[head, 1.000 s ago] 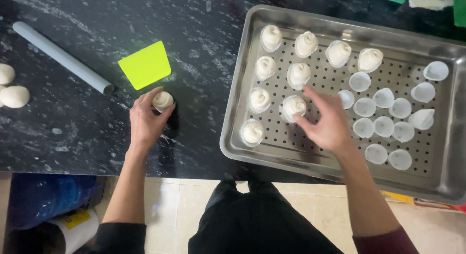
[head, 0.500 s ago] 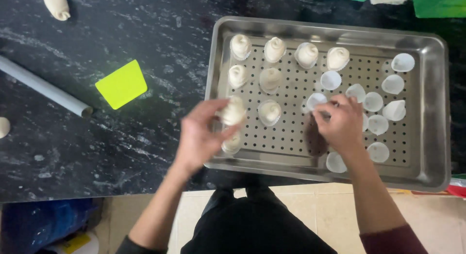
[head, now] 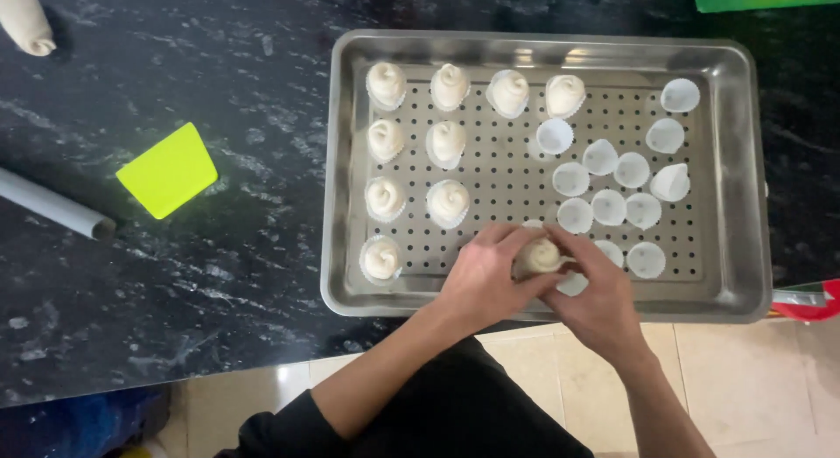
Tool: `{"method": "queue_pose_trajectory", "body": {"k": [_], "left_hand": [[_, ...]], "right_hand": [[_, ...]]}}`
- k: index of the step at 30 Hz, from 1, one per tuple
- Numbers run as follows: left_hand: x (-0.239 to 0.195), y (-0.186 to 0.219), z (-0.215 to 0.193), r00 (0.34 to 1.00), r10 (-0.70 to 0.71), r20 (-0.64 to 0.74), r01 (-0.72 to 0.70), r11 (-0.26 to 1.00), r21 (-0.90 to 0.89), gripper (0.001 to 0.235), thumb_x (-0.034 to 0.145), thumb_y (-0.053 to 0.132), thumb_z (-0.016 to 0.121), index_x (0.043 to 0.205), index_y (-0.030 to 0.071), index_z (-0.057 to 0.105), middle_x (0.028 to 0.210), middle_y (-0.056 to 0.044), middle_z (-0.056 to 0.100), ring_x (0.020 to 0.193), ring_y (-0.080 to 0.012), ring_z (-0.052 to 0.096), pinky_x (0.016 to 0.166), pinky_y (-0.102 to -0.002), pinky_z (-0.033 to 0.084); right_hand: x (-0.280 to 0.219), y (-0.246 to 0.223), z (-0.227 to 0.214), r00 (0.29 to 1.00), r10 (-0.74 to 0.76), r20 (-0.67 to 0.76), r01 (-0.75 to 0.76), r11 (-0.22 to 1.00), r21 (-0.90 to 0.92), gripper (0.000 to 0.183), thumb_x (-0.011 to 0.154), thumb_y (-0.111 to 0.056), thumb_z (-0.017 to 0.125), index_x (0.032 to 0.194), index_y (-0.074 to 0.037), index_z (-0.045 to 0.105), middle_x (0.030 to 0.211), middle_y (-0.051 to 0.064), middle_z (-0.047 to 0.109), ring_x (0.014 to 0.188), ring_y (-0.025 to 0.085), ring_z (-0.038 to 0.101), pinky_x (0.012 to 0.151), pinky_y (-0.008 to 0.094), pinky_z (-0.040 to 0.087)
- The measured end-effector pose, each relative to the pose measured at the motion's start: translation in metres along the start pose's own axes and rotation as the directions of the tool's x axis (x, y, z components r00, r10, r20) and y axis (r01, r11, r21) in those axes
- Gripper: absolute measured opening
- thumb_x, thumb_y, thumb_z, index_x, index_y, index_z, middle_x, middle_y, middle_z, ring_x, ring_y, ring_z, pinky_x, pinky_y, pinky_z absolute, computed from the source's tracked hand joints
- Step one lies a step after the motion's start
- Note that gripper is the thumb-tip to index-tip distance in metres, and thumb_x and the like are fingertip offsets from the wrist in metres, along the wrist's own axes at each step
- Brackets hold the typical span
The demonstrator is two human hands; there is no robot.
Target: The person cuts small dough pieces using a yellow scraper, rolls them into balls, and places them into paper cups on a perforated metal tray. The process is repeated continuously throughout the clip.
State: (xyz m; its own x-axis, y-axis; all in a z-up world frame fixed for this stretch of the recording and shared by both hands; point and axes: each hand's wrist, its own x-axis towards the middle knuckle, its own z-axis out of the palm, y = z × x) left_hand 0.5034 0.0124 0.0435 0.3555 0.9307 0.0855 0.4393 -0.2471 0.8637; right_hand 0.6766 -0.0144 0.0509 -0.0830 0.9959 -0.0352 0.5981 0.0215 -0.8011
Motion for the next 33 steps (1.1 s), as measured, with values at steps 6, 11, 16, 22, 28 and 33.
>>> {"method": "queue_pose_trajectory", "body": {"k": [6, 11, 16, 22, 28, 33], "left_hand": [[0.007, -0.026, 0.004, 0.991, -0.018, -0.133, -0.003, 0.988, -0.154, 0.031, 0.095, 0.025, 0.070, 0.122, 0.009, 0.070, 0.106, -0.014, 0.073, 0.092, -0.0317, 0.075, 0.069, -0.039, 0.064], [0.016, -0.065, 0.052, 0.994, 0.003, 0.109, -0.022, 0.985, 0.172, 0.018, 0.097, 0.014, 0.066, 0.113, 0.010, 0.075, 0.101, -0.011, 0.072, 0.093, -0.0231, 0.073, 0.078, -0.030, 0.061], [0.040, -0.092, 0.086, 0.936, 0.233, 0.264, -0.335, 0.820, 0.465, 0.017, 0.088, 0.015, 0.075, 0.103, 0.009, 0.073, 0.088, -0.009, 0.070, 0.079, -0.0197, 0.069, 0.072, -0.031, 0.058], [0.036, -0.092, 0.067, 0.918, 0.230, 0.324, -0.377, 0.761, 0.528, 0.051, 0.098, 0.042, 0.065, 0.136, 0.008, 0.056, 0.099, -0.011, 0.060, 0.090, -0.0229, 0.063, 0.079, -0.035, 0.053], [0.034, -0.089, 0.061, 0.923, 0.237, 0.303, -0.373, 0.743, 0.556, 0.091, 0.092, 0.065, 0.060, 0.158, 0.008, 0.035, 0.107, -0.012, 0.057, 0.094, -0.0238, 0.060, 0.082, -0.036, 0.052], [0.014, -0.085, 0.040, 0.956, 0.259, 0.135, -0.292, 0.815, 0.501, 0.111, 0.073, 0.080, 0.066, 0.155, 0.008, 0.041, 0.099, -0.011, 0.056, 0.082, -0.0238, 0.060, 0.067, -0.034, 0.051]], "right_hand": [[-0.001, 0.040, -0.016, 0.992, 0.070, -0.102, -0.062, 0.995, 0.076, 0.066, 0.068, -0.008, 0.093, 0.128, 0.002, 0.068, 0.120, 0.023, 0.068, 0.109, 0.040, 0.068, 0.096, 0.047, 0.057], [0.010, 0.023, -0.028, 0.989, -0.019, -0.148, -0.003, 0.989, -0.145, 0.059, 0.072, -0.010, 0.093, 0.125, 0.001, 0.069, 0.115, 0.016, 0.065, 0.107, 0.034, 0.069, 0.093, 0.041, 0.059], [0.011, 0.030, -0.034, 0.993, -0.018, -0.119, -0.003, 0.984, -0.178, 0.061, 0.073, -0.016, 0.094, 0.127, 0.002, 0.070, 0.110, 0.019, 0.068, 0.104, 0.035, 0.069, 0.088, 0.043, 0.058], [0.011, 0.035, -0.034, 0.995, -0.043, -0.086, 0.021, 0.971, -0.239, 0.065, 0.076, -0.024, 0.092, 0.133, -0.002, 0.069, 0.112, 0.020, 0.071, 0.106, 0.035, 0.067, 0.085, 0.043, 0.052], [0.021, 0.035, -0.028, 0.986, -0.153, -0.060, 0.119, 0.917, -0.380, 0.060, 0.076, -0.023, 0.093, 0.128, -0.004, 0.072, 0.107, 0.015, 0.073, 0.102, 0.030, 0.068, 0.087, 0.037, 0.054], [0.031, 0.035, -0.023, 0.958, -0.284, 0.042, 0.267, 0.827, -0.495, 0.055, 0.076, -0.027, 0.091, 0.124, -0.008, 0.073, 0.104, 0.010, 0.076, 0.102, 0.025, 0.071, 0.098, 0.034, 0.050]]}}
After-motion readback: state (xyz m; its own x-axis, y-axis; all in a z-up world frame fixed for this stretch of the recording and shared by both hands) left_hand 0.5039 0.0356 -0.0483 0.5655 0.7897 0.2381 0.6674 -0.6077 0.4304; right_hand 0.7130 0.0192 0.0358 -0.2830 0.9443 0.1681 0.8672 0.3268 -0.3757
